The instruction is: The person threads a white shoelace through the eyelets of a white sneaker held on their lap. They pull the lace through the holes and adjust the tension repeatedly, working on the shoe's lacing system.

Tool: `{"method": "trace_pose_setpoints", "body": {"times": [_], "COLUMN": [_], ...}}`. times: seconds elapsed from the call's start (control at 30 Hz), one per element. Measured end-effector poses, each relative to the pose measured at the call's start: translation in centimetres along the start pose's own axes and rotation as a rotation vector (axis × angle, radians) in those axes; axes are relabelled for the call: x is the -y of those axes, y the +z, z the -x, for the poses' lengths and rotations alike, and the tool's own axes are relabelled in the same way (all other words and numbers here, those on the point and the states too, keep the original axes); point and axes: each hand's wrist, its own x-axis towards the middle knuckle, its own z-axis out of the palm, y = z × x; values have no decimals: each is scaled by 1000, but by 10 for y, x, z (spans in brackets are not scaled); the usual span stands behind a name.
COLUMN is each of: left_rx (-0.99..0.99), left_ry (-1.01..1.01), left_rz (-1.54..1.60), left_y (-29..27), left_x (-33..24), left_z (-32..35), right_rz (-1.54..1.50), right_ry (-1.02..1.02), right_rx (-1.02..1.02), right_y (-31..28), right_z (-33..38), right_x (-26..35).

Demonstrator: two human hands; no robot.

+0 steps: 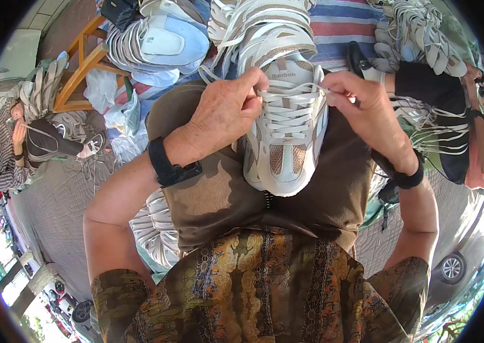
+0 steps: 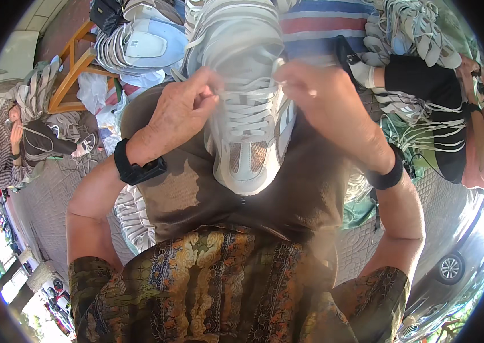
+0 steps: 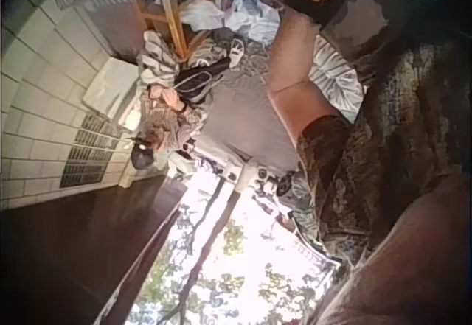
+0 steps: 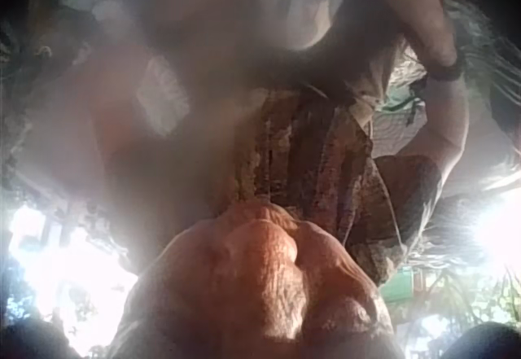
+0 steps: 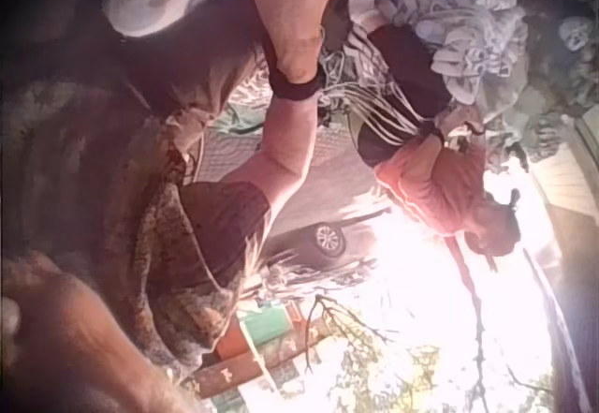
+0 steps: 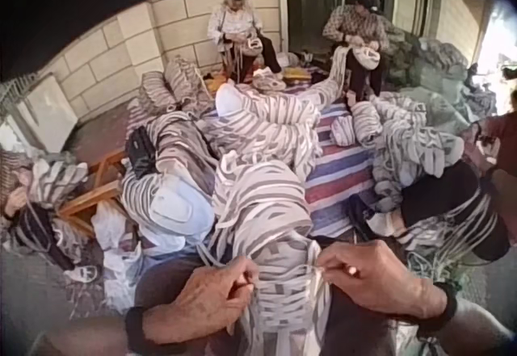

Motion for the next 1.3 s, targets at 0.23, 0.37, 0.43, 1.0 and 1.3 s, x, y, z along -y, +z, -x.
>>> {"method": "trace_pose_setpoints", "body": {"times": [0.23, 0.37, 0.43, 1.0, 1.3], "left_rx": [22, 76, 86, 36, 89], "left_ry": [21, -14, -58, 305, 237], "left_rz": [8, 60, 78, -32, 16], "left_y": [1, -1, -4, -14, -12], "left_x": [1, -3, -6, -14, -21], "left_z": [-1, -1, -2, -8, 15], "right_rz": [-369, -366, -369, -436, -484], "right_ry": [129, 156, 163, 163, 145], "right_rx": [43, 67, 80, 149, 172], "right_y": [-12, -5, -3, 8, 10], "right_z": [-8, -11, -10, -12, -5], "right_x": [7, 8, 7, -7, 3]}}
